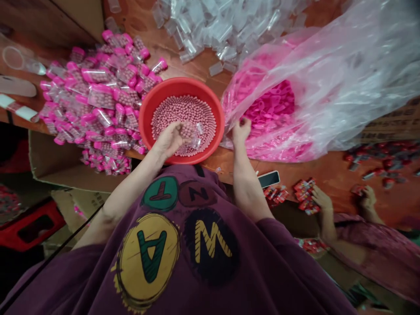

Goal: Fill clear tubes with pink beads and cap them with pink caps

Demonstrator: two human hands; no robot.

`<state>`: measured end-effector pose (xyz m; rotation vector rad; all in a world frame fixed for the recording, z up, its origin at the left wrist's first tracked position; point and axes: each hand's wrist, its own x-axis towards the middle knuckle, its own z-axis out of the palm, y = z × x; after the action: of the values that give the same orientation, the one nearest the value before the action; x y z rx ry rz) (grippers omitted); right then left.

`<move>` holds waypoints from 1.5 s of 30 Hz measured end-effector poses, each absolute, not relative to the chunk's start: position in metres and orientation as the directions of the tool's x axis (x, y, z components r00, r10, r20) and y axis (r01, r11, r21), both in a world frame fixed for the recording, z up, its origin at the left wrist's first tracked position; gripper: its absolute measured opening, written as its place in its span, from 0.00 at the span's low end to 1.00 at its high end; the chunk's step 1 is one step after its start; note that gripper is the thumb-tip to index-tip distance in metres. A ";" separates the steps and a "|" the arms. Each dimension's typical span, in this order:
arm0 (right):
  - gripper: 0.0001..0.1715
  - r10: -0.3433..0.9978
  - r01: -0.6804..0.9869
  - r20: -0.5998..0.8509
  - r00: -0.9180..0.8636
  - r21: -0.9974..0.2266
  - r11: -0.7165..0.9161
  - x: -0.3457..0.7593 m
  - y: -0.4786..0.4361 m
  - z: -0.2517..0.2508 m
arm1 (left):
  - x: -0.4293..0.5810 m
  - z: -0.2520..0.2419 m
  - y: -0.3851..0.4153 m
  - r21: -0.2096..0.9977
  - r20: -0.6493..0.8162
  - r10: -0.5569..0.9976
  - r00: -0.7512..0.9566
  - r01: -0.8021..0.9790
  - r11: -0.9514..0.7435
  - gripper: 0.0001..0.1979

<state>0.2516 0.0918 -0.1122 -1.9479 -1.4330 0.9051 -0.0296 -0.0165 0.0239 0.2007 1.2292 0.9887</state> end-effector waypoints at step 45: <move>0.27 0.841 0.299 0.094 -0.533 -0.909 0.291 0.151 0.017 0.039 | -0.028 0.054 -0.036 0.735 -0.523 0.846 -0.102 -0.556 0.388 0.09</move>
<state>0.1514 0.0172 0.0388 -1.0151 -1.9854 1.2152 -0.0276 -0.0361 0.0536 0.3200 1.1662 1.2128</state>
